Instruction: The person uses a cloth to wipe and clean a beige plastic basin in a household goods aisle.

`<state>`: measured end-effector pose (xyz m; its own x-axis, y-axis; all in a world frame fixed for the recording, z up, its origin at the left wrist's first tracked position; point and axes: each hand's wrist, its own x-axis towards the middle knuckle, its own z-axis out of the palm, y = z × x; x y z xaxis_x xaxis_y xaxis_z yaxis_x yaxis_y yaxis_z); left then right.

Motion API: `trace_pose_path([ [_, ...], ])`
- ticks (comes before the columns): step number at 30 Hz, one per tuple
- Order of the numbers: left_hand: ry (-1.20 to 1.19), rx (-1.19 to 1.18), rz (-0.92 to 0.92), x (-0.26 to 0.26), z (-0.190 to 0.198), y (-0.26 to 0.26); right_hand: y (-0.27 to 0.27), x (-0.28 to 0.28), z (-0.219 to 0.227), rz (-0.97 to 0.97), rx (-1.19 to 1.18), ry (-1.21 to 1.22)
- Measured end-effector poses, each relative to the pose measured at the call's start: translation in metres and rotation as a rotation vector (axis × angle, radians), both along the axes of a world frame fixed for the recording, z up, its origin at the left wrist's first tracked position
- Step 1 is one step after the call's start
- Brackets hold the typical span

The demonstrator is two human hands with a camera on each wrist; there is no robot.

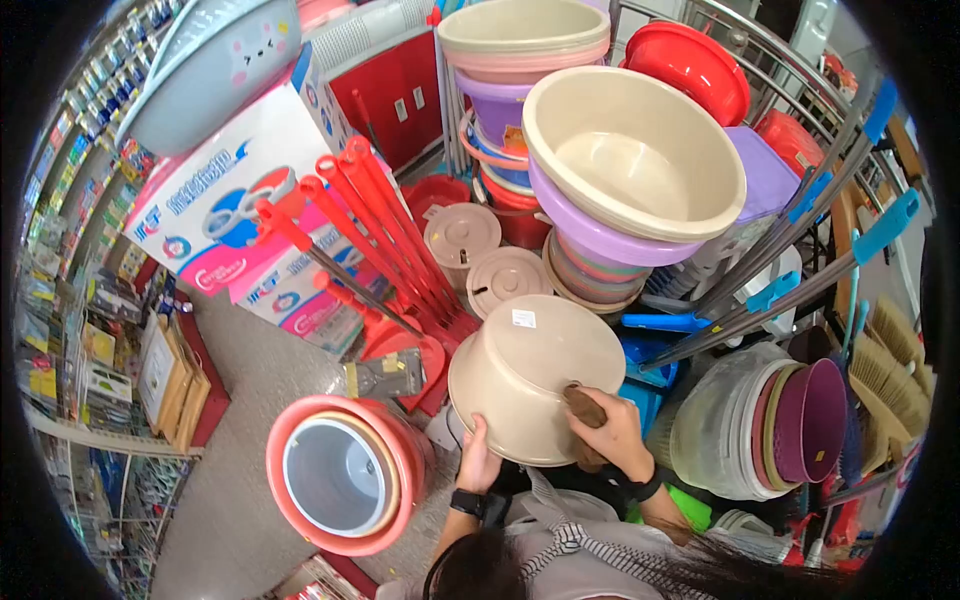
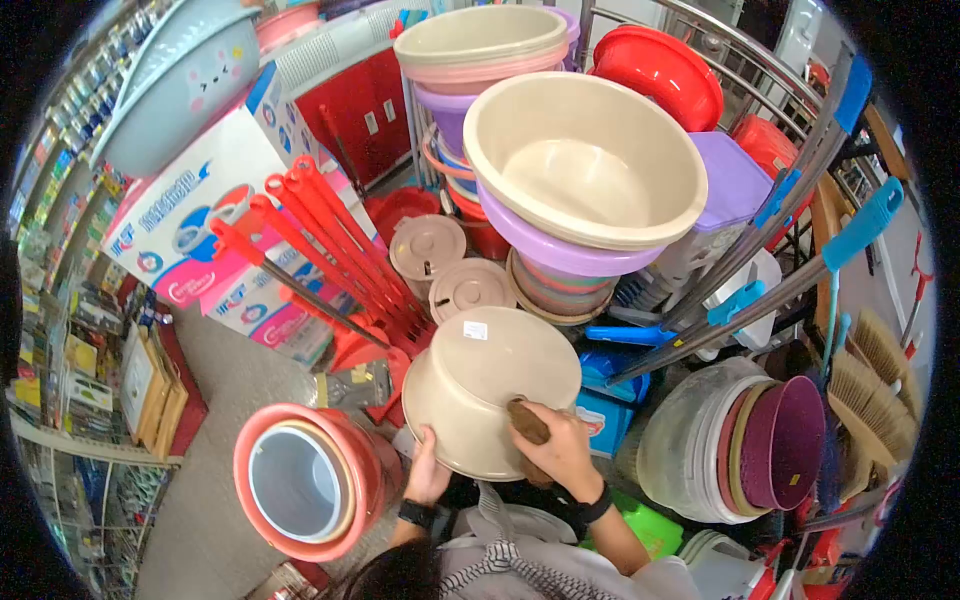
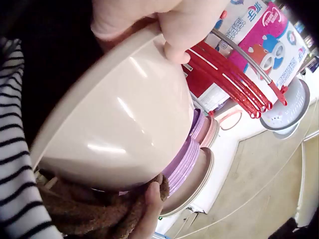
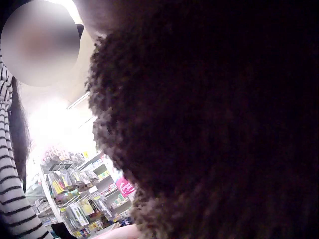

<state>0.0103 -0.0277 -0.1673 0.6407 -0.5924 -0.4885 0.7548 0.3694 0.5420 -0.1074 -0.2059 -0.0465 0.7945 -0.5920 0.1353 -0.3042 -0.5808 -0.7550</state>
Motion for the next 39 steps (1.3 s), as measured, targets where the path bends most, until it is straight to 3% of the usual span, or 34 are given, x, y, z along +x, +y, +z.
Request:
trace_pose_path([
  [3, -0.104, 0.008, 0.010, -0.002, -0.014, 0.000, -0.005, -0.005, 0.005, 0.019, 0.050, -0.016],
  [7, -0.045, -0.023, 0.089, -0.007, -0.014, -0.005, -0.010, -0.010, 0.028, 0.105, 0.080, -0.016],
  [11, -0.032, -0.051, 0.143, -0.008, -0.010, -0.003, -0.024, -0.019, 0.053, -0.003, 0.093, -0.095],
  [13, -0.145, -0.097, 0.138, -0.009, 0.001, 0.005, -0.031, -0.021, 0.063, -0.053, 0.087, -0.148],
  [18, -0.317, -0.241, 0.107, 0.005, 0.002, 0.044, -0.032, -0.021, 0.097, -0.186, -0.030, -0.184],
  [22, -0.194, -0.233, 0.091, 0.008, -0.038, 0.080, -0.041, -0.008, 0.110, -0.200, -0.309, -0.186],
  [25, -0.225, -0.012, 0.108, 0.001, -0.066, 0.110, -0.045, 0.012, 0.112, -0.106, -0.509, -0.084],
  [28, -0.548, 0.175, -0.009, -0.001, -0.093, 0.132, -0.044, 0.028, 0.092, 0.006, -0.593, 0.068],
  [32, -0.322, -0.064, 0.038, 0.003, -0.066, 0.118, -0.009, 0.045, 0.075, -0.048, -0.659, 0.018],
  [34, -0.272, -0.060, 0.049, 0.000, -0.063, 0.112, 0.010, 0.048, 0.075, 0.120, -0.836, 0.015],
  [37, -0.330, -0.011, 0.157, -0.007, -0.030, 0.095, 0.050, 0.045, 0.070, 0.287, -0.794, -0.074],
  [39, -0.313, -0.007, 0.088, -0.001, -0.038, 0.104, 0.044, 0.039, 0.073, 0.329, -0.777, -0.075],
])
